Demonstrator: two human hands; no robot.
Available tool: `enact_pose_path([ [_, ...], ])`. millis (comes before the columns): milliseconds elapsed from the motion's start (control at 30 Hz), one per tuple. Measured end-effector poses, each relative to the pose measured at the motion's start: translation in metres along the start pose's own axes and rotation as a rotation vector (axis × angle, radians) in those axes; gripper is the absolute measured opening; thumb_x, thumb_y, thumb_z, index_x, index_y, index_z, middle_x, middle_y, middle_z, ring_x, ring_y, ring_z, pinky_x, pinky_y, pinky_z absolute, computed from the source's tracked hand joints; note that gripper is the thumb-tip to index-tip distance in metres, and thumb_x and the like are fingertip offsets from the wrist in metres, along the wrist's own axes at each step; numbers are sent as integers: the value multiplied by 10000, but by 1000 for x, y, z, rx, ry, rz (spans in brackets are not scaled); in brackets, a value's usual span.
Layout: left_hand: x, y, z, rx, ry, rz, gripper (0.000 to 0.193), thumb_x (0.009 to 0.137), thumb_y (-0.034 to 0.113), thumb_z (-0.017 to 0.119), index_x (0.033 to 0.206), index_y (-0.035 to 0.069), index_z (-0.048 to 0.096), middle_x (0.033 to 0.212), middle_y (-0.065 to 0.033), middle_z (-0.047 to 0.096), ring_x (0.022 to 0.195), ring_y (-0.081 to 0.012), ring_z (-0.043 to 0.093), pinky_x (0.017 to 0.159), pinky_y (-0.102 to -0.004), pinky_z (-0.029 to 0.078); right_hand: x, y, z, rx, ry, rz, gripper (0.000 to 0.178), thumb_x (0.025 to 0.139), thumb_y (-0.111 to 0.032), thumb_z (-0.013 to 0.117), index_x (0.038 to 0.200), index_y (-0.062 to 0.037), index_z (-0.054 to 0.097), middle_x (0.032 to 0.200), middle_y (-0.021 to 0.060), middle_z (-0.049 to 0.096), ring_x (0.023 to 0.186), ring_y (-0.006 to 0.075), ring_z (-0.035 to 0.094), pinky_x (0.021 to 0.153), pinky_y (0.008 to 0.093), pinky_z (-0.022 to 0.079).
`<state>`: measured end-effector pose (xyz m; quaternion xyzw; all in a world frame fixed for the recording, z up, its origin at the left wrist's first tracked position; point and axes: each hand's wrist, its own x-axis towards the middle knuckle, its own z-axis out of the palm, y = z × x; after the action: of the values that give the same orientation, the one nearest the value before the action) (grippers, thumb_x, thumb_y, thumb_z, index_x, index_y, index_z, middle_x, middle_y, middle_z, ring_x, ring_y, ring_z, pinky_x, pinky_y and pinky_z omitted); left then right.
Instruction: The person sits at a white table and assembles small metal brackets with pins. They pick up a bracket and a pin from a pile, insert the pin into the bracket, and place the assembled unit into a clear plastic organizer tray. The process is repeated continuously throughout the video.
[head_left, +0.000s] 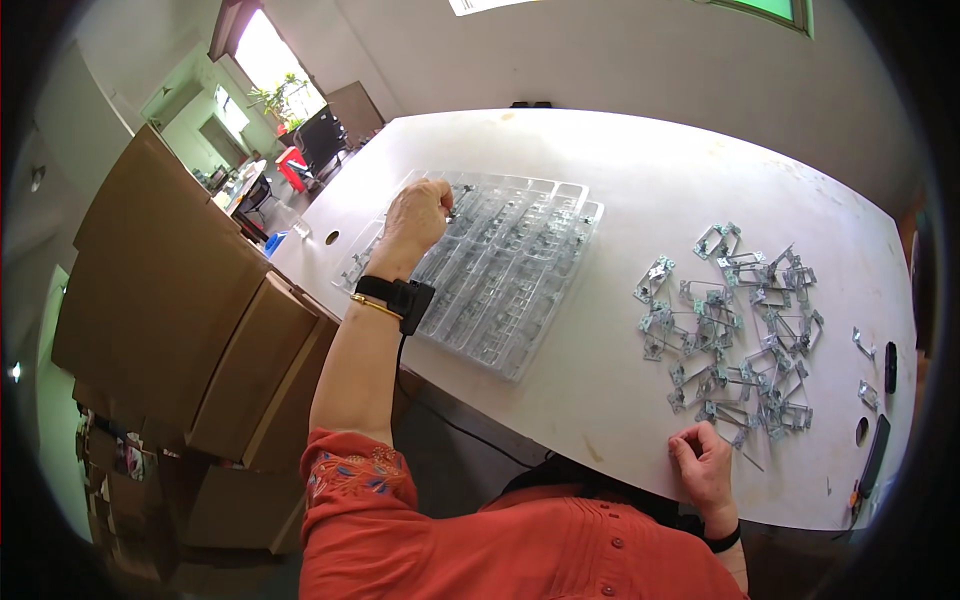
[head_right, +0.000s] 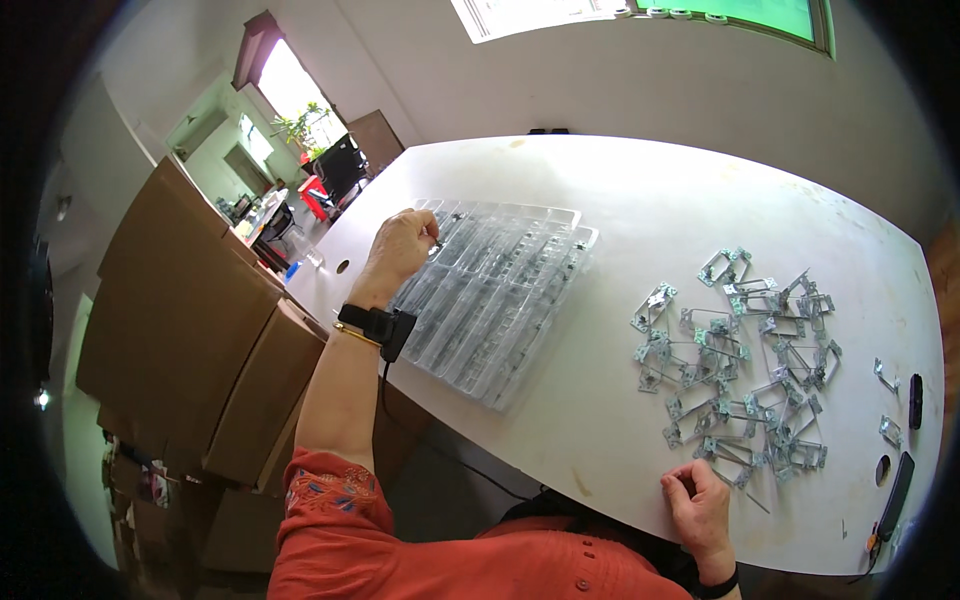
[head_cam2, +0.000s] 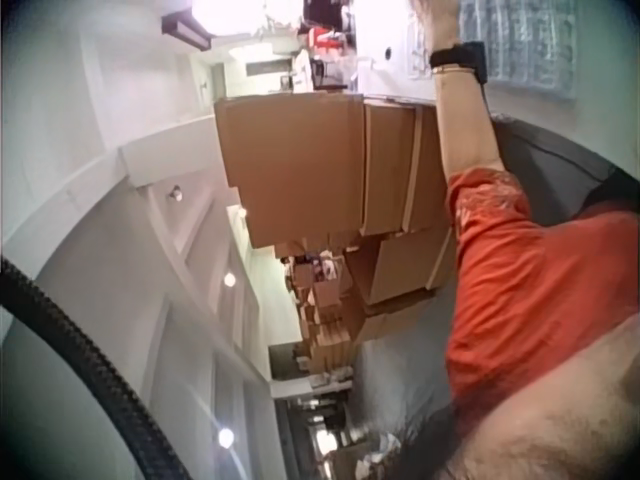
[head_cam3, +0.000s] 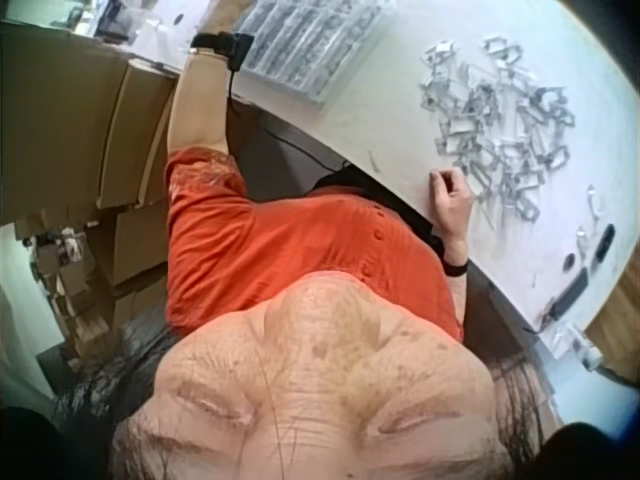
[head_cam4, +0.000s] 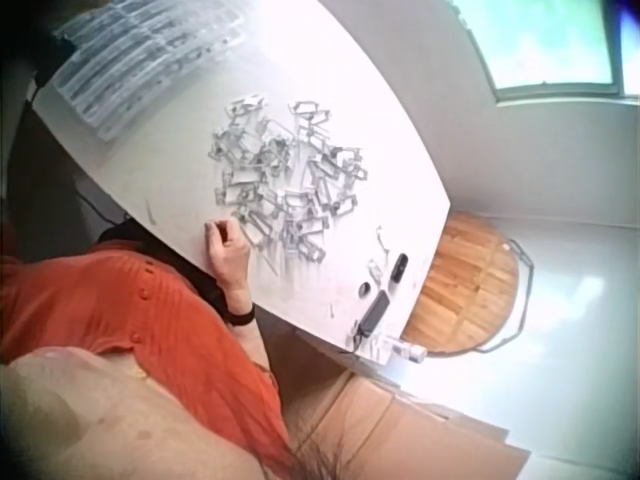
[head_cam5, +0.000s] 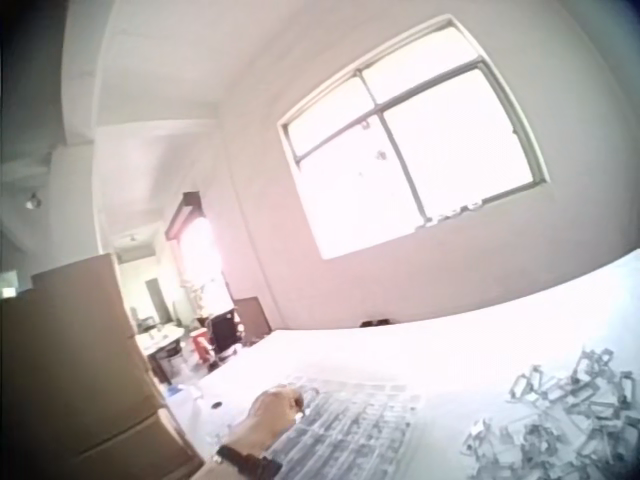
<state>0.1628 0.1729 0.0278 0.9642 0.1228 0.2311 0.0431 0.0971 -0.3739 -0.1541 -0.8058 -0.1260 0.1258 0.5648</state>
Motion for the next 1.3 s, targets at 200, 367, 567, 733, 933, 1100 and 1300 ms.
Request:
enact_pose_path([
  [200,8,-11,23,-1,-90,-22,119,870,8,729,966,40,793,1004,-188,778,968,-358,758,892,-448,590,2,-1,1,7,4,-2,93,1006,-57,785,972,-9,713,791,67,747,715,128,703,679,294,550],
  [367,10,-16,35,-35,-105,-38,151,871,-4,703,979,30,804,987,-197,786,961,-360,766,882,-455,597,3,4,3,8,16,-8,109,1010,-74,792,976,-10,710,785,62,742,709,129,698,673,296,546],
  [567,13,-17,40,-25,-227,-129,163,855,-23,699,966,57,788,1060,-211,785,1060,-410,762,929,-486,600,2,6,6,-5,31,-50,112,1011,-81,797,977,-16,712,771,54,727,691,121,676,660,293,534],
  [733,15,-17,45,19,-211,-120,185,843,-40,683,956,68,782,1087,-203,781,1088,-413,755,943,-487,596,0,11,7,-15,44,-63,109,1010,-80,799,977,-25,712,771,53,725,689,116,674,655,292,528],
  [933,16,-14,51,81,-181,-78,166,849,-32,677,930,83,767,1088,-182,766,1095,-406,746,950,-487,593,-2,12,9,-16,69,-86,116,1007,-84,808,977,-30,710,782,61,732,691,128,682,659,298,533],
  [1100,13,-6,52,147,-177,-72,147,868,-15,688,928,89,773,1099,-162,767,1110,-399,743,962,-486,595,-2,12,9,-33,69,-96,118,1000,-84,810,977,-27,710,812,85,743,708,167,709,675,315,548],
  [1300,12,-1,51,172,-214,-72,201,847,-55,665,953,60,790,1111,-196,768,1100,-409,748,974,-482,588,-3,11,9,-44,66,-88,116,993,-79,809,976,-22,710,837,112,743,723,207,722,687,334,555],
])
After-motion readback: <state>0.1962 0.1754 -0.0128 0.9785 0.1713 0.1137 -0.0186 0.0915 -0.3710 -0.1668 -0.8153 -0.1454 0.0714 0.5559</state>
